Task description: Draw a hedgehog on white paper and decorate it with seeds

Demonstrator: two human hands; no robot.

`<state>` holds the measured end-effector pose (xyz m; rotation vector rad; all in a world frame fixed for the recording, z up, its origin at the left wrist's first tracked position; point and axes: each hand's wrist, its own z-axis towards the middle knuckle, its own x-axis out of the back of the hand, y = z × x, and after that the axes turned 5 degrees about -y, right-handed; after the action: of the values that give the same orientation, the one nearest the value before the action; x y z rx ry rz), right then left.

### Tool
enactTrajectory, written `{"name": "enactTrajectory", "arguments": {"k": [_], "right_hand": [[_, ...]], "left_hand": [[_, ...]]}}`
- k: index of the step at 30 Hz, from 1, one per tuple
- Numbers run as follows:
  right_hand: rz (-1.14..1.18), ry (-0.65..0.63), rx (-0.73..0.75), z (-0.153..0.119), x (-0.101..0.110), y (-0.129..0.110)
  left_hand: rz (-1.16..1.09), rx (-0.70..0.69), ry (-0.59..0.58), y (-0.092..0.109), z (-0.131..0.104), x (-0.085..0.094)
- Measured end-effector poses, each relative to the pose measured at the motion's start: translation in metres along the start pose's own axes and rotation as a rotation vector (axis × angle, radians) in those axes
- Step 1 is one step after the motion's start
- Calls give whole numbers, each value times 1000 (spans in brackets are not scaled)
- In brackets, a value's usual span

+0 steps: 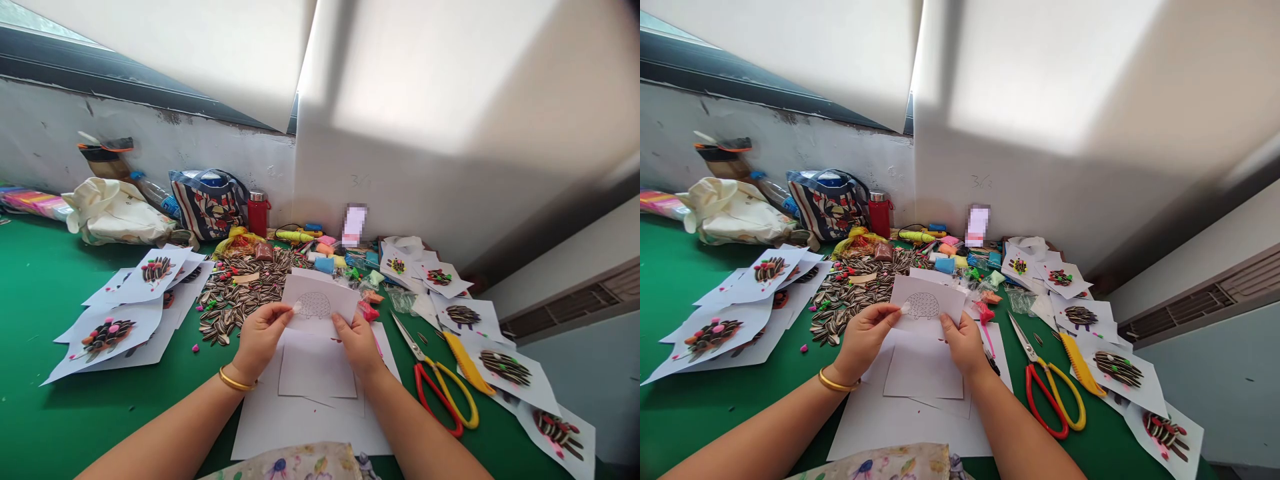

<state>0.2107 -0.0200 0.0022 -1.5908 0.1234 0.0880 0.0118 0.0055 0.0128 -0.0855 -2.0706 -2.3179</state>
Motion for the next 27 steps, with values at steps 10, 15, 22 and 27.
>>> {"name": "enactTrajectory", "arguments": {"k": [10,15,22,27], "right_hand": [[25,-11,8,0,0,0],[22,-5,36,1,1,2],[-11,11,35,0,0,-1],[-25,-1,39,1,0,-1]], "left_hand": [[35,-55,-16,-7,2,1],[45,-119,10,-7,1,2],[-1,-93,-46,-7,0,-1],[-6,-74,-45,-8,0,0]]}}
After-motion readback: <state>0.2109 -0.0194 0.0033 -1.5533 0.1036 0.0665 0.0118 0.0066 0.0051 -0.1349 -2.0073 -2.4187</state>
